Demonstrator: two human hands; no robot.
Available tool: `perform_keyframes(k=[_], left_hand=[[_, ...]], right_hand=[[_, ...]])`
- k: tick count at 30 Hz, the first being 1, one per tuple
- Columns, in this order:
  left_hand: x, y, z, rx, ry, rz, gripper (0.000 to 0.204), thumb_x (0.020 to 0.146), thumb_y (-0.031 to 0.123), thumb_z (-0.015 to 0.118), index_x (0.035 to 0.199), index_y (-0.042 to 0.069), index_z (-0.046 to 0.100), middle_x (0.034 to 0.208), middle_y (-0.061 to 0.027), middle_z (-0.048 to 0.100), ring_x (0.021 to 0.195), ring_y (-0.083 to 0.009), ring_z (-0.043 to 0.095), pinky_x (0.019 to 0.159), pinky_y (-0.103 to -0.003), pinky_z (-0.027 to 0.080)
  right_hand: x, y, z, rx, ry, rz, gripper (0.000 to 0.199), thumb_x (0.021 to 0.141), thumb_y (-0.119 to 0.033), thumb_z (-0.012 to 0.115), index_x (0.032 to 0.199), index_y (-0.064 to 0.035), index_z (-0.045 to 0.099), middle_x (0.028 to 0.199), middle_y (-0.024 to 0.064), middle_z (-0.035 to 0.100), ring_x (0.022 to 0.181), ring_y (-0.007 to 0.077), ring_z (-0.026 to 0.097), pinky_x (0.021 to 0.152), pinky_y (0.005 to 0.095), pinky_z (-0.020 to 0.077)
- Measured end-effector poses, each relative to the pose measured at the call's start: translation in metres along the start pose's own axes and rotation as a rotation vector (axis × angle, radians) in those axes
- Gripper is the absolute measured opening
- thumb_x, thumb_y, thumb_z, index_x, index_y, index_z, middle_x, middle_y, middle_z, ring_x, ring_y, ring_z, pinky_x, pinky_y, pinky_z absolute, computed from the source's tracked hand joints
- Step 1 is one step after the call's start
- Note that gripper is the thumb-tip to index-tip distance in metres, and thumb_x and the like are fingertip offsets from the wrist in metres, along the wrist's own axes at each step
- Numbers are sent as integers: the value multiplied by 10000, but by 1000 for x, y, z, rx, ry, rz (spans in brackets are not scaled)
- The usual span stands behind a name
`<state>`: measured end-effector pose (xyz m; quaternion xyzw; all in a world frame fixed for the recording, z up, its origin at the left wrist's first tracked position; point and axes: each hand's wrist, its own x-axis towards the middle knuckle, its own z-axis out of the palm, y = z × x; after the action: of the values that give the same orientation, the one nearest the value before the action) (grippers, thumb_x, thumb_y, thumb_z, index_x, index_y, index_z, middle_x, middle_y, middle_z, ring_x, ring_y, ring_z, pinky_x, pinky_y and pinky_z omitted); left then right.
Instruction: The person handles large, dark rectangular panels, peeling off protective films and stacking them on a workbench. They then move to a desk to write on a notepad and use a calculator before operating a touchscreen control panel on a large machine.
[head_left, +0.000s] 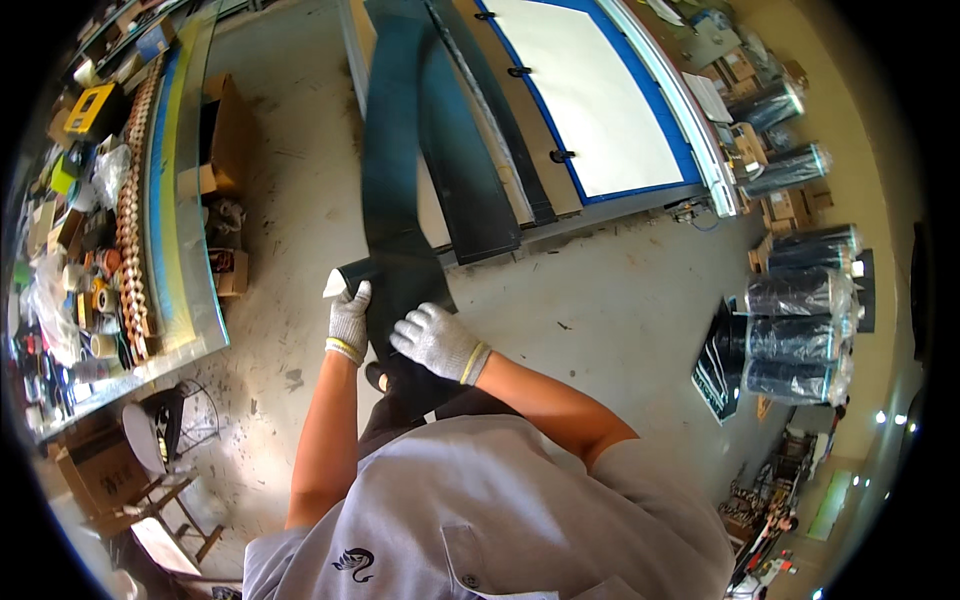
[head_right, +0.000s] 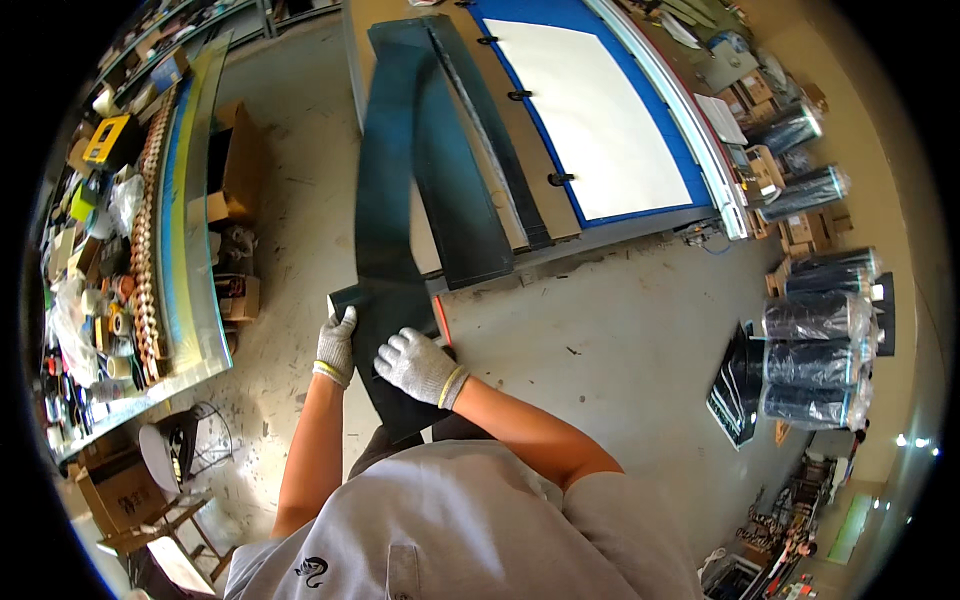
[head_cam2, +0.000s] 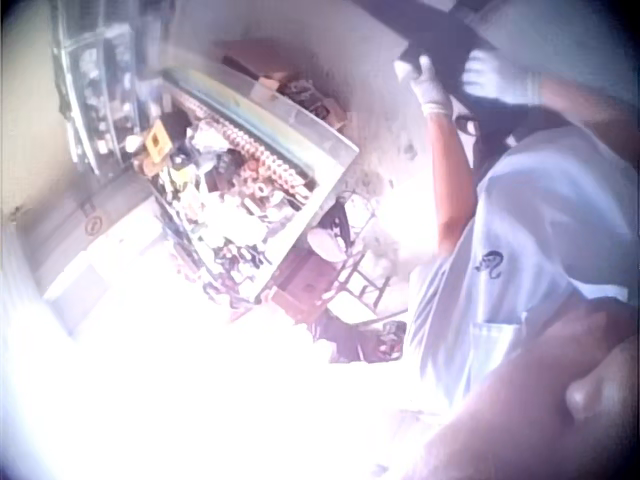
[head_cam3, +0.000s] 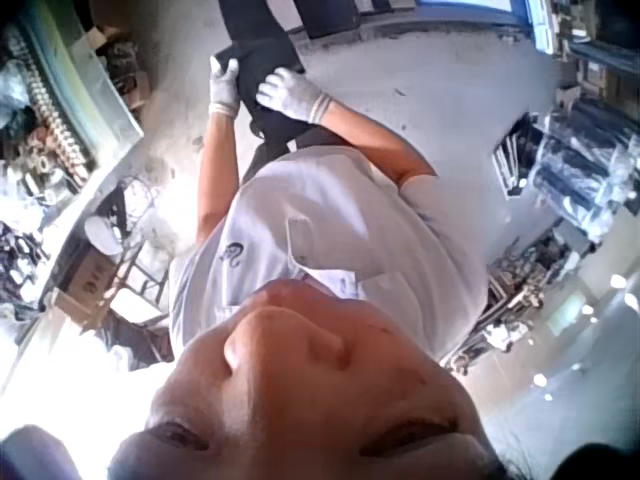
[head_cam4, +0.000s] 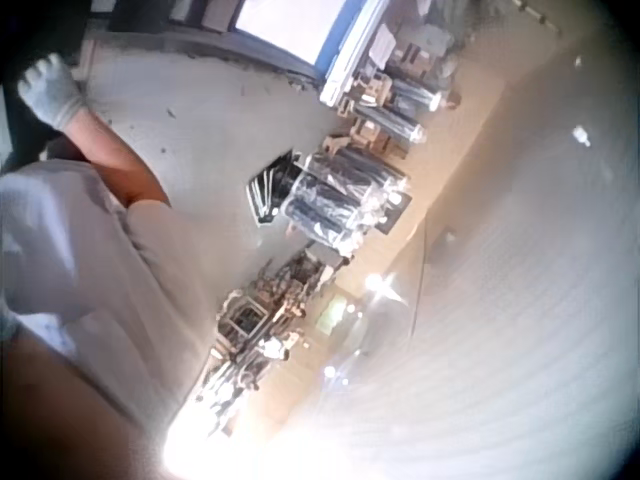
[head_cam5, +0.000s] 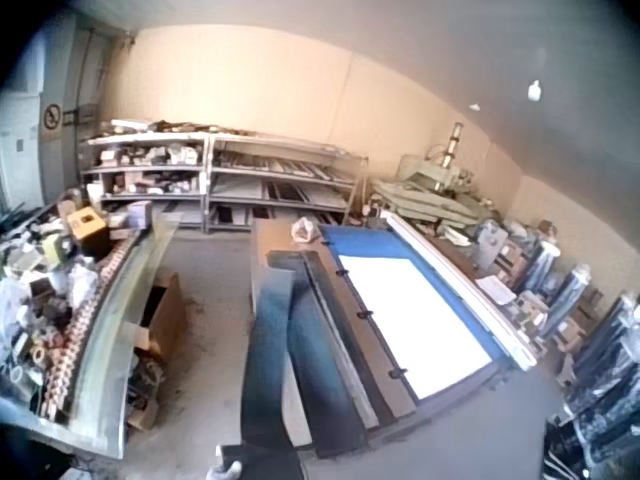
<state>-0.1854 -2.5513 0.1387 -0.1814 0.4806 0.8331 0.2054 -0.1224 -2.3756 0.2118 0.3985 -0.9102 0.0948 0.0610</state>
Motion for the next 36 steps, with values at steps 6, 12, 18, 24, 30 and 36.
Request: perform_keyframes(k=[6, 12, 18, 24, 30, 36], left_hand=[[5, 9, 2, -21, 0, 33, 263, 896, 120, 661, 1134, 9, 639, 1017, -73, 686, 871, -182, 655, 811, -314, 539], [11, 34, 24, -69, 80, 146, 239, 873, 16, 653, 1112, 6, 653, 1016, -65, 685, 881, -184, 653, 831, -319, 540], [31, 51, 23, -213, -32, 148, 296, 931, 184, 619, 1184, 30, 603, 1141, -64, 640, 1032, -202, 609, 930, -357, 491], [96, 82, -16, -450, -107, -10, 379, 926, 301, 595, 1180, 19, 595, 1176, -124, 638, 1126, -300, 569, 1041, -436, 404], [171, 133, 10, -418, -176, 98, 386, 922, 293, 600, 1188, 13, 600, 1192, -128, 637, 1104, -281, 580, 1019, -411, 423], [254, 259, 120, -117, -312, 270, 375, 855, 136, 682, 1197, 29, 572, 1135, -111, 627, 1052, -244, 599, 938, -361, 488]], right_hand=[[7, -5, -4, 335, 50, 91, 261, 822, -288, 629, 987, -87, 648, 993, 80, 618, 906, 272, 593, 837, 412, 464], [21, 52, -2, 509, 255, 979, 674, 798, -325, 746, 1330, -34, 452, 1262, 228, 547, 1149, 414, 533, 999, 422, 426], [25, 107, 5, 1338, 115, 826, 665, 831, -144, 709, 1359, 119, 403, 1363, 258, 500, 1309, 279, 462, 1109, 327, 332], [-4, 144, -2, 1328, -206, 672, 531, 825, -105, 698, 1277, 102, 511, 1298, 239, 566, 1226, 239, 535, 1046, 331, 390], [-60, 169, -4, 1179, -226, 766, 368, 815, -109, 686, 1109, 94, 597, 1120, 197, 665, 1028, 205, 614, 913, 319, 457], [-74, 205, -51, 954, -256, 1076, 522, 853, -161, 675, 1289, 74, 508, 1297, 214, 564, 1203, 270, 545, 1018, 300, 404]])
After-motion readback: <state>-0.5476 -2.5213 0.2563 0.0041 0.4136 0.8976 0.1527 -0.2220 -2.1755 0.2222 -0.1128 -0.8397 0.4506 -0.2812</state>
